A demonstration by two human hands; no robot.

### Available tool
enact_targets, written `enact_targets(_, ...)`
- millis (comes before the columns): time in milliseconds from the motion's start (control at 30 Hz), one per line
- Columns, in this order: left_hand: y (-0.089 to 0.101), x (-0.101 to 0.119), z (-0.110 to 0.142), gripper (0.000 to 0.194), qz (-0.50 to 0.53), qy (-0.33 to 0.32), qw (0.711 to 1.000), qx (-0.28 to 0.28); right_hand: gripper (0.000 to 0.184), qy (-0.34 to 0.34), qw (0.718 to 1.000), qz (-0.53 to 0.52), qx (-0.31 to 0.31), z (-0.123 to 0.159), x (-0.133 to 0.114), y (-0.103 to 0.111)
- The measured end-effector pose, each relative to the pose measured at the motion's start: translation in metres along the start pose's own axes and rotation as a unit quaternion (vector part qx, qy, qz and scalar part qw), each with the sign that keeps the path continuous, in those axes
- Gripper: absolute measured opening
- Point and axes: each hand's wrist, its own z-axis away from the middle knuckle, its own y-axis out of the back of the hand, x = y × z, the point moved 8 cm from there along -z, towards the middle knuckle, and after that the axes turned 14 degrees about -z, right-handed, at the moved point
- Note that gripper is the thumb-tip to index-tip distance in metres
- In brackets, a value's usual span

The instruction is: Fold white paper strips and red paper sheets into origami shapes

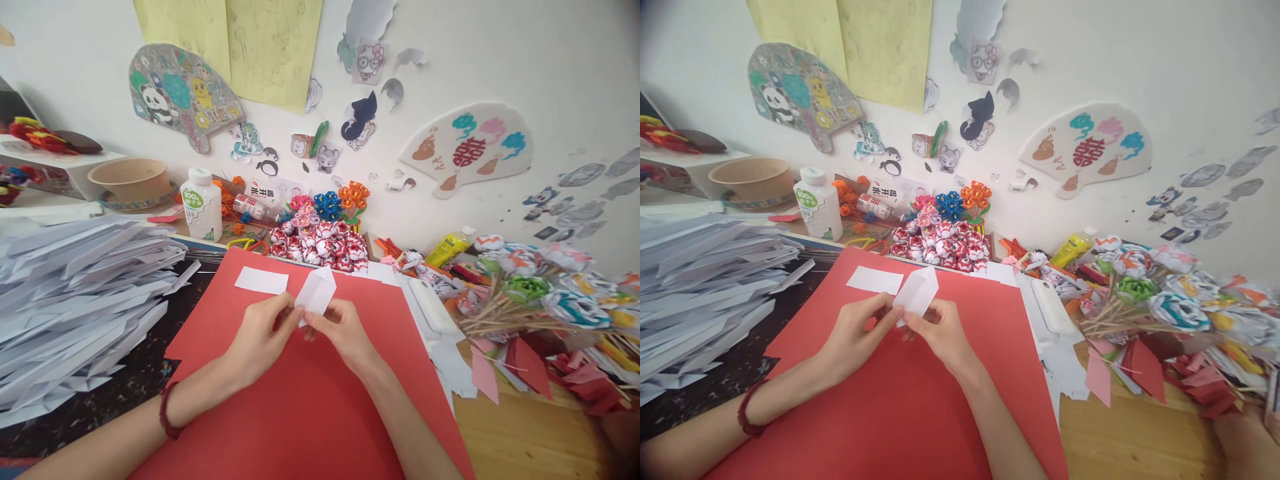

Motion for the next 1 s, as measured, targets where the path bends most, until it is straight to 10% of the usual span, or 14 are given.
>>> enact_targets(1000, -0.005, -0.008, -0.004, 0.04, 0.039, 0.036, 0.998, -0.043, 0.022, 0.009, 1.0, 0.006, 0.024, 0.003, -0.003, 0.0)
